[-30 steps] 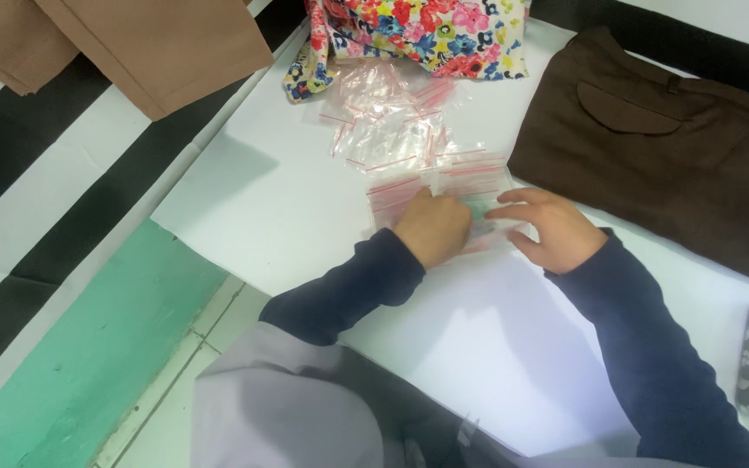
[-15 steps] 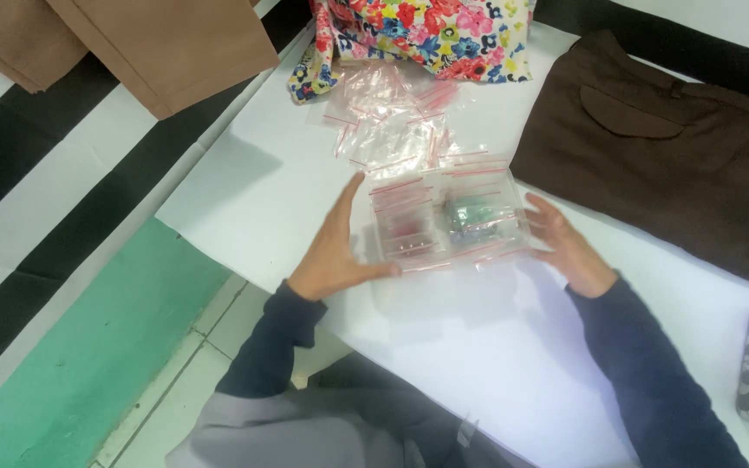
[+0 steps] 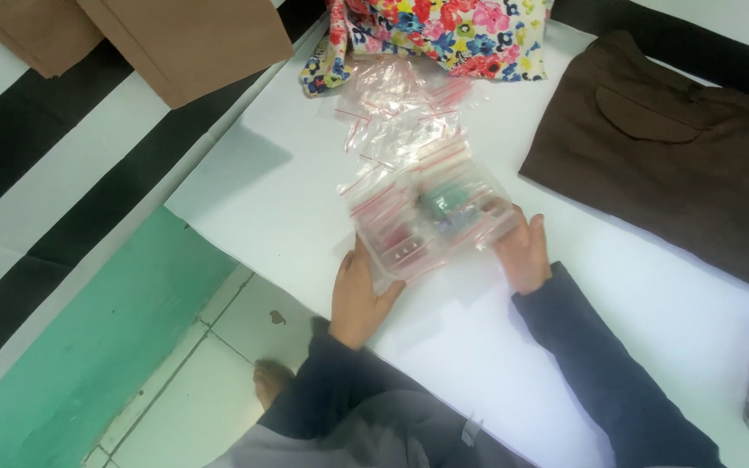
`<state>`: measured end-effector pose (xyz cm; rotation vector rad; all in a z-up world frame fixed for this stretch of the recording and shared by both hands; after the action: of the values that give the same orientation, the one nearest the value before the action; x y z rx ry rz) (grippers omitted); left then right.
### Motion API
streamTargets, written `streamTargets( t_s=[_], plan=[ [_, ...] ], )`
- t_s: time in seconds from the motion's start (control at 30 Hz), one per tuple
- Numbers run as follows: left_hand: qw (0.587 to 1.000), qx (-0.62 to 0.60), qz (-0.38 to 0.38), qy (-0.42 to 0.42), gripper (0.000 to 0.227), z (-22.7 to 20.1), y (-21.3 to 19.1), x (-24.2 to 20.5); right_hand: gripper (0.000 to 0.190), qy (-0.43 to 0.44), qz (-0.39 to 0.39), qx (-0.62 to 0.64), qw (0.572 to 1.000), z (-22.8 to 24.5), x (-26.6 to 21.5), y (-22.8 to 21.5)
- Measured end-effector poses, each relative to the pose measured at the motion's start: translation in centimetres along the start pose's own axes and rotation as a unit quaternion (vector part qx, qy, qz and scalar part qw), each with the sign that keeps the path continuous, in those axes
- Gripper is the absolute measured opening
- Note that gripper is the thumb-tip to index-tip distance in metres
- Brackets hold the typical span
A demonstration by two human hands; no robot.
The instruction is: Sorting small buttons from a container and placing them into individual plastic bags on a work table.
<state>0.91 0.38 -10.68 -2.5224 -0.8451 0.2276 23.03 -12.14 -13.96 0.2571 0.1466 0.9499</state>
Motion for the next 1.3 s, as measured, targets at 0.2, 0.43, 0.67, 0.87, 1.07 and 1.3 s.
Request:
streamTargets(
  t_s=[0.2,0.43,0.67,0.87,1.07,1.3],
  plan=[
    [0.994,0.017,-0.105,-0.028,0.099,1.6,-2.2,-2.6,0.081,-0.045,0.032,-0.156,0.986,0.3,1.9,4.6],
    [0.981,0.015,-0.189,-0.049,0.103,4.9,-6.1,-2.9,0.082,-0.002,0.089,-0.299,0.950,1.2,3.9,11.2],
    [0.967,-0.008,-0.248,-0.066,0.101,6.0,-9.1,-2.5,0.064,0.023,0.102,-0.432,0.896,2.9,6.1,16.9],
    [0.964,0.007,-0.257,-0.067,0.094,5.9,-10.0,-2.1,0.062,-0.009,0.125,-0.525,0.842,-1.2,8.6,15.1],
    [0.969,0.030,-0.238,-0.066,0.093,5.1,-10.0,-1.9,0.064,-0.016,0.125,-0.541,0.831,1.1,7.2,16.4],
    [0.943,0.247,-0.203,-0.091,0.099,4.1,-7.1,-3.9,0.083,-0.036,0.143,-0.460,0.876,0.2,5.2,13.6]
  ],
)
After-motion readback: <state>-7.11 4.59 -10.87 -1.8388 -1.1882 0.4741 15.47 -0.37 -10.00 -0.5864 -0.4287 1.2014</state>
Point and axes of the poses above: each hand's wrist, its own x-axis towards the middle knuckle, its own y-axis out of the palm, z = x × y, the point moved 8 cm from there along x, towards the middle knuckle, and after that the axes turned 14 degrees about -x, right-handed, at the moved point
